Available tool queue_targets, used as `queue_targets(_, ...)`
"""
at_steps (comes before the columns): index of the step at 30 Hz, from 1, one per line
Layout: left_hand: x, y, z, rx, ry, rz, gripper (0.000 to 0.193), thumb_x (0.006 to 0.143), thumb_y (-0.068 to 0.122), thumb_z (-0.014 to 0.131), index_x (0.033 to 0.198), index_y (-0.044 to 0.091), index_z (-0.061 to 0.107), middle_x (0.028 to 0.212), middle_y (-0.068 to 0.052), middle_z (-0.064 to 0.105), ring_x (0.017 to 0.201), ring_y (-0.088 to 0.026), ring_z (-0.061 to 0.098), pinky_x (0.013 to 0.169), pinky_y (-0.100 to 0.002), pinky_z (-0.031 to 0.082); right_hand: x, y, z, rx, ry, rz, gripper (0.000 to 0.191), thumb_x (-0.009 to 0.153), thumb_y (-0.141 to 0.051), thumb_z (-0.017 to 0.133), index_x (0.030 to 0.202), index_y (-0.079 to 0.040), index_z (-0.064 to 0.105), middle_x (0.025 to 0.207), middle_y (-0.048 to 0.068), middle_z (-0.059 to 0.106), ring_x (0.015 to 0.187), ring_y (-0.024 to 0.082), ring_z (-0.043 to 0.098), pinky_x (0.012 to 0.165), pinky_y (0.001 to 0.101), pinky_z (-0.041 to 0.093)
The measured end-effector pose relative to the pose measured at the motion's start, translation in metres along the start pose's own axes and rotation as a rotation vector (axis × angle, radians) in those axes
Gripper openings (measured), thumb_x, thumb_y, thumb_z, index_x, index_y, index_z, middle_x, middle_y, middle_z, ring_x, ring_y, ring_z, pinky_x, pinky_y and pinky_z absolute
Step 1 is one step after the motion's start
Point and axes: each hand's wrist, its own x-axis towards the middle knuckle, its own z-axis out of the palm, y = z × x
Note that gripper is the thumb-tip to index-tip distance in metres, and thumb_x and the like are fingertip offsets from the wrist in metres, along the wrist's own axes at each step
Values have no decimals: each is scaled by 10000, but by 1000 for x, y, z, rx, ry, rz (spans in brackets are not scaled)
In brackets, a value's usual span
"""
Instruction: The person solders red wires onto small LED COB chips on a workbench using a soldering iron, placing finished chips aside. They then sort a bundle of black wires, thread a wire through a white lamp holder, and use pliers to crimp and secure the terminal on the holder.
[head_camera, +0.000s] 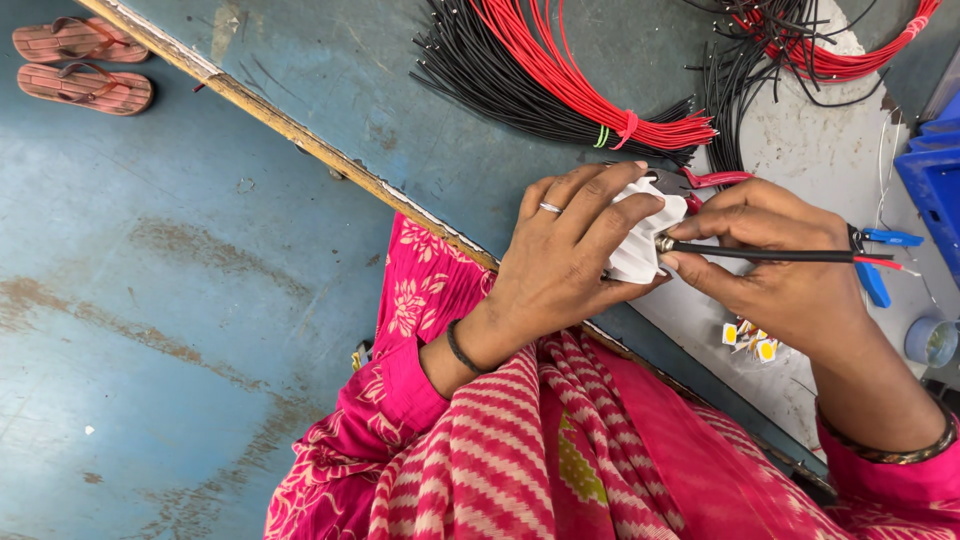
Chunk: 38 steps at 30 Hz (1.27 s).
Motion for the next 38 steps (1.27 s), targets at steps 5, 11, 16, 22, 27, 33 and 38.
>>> queue_targets(5,1,1,-2,-1,-9,-1,634,870,441,843,1363,174,547,1483,-49,521,1397,-274,513,1139,-459,385,-2,1,3,-8,29,-61,260,840,-124,858,1060,-36,750,1000,84,693,840,154,698,715,254,565)
queue_targets(11,1,1,3,-1,13,4,607,867,413,859,1338,166,568,1472,-47,520,1367,-269,524,1084,-423,396,-14,3,15,-23,119,-47,207,885,-107,858,1036,-26,742,935,79,670,751,142,653,654,269,504)
queue_targets(16,0,3,6,31,21,13,607,834,378,882,1315,159,583,1467,-50,526,1342,-275,531,1111,-450,394,-25,1,32,59,218,66,173,907,-89,845,1035,-18,753,903,66,662,672,94,575,589,257,442)
queue_targets(22,0,5,6,25,18,8,654,761,346,913,1294,144,592,1469,-50,534,1313,-286,532,1098,-448,397,-21,5,3,45,91,19,294,841,-123,843,1121,-75,771,970,56,696,717,119,605,627,283,477)
queue_targets(27,-3,8,5,36,12,-1,658,747,362,922,1280,150,599,1469,-40,536,1313,-288,531,1097,-446,395,6,7,-26,-22,-105,-295,347,808,-124,819,1149,-146,757,1041,69,707,960,231,681,844,357,555)
queue_targets(33,-3,8,6,47,10,-2,666,742,382,923,1277,150,601,1466,-42,533,1319,-293,525,1103,-450,391,38,-2,-36,-64,-371,-486,281,782,-107,780,1060,-115,746,983,33,707,944,253,670,817,380,556)
queue_targets(38,-4,7,7,57,9,-5,669,757,402,917,1288,149,597,1469,-52,530,1324,-296,523,1115,-456,390,42,-19,-40,-334,-467,-472,275,783,-125,742,1058,-115,720,992,40,689,938,268,668,793,393,564)
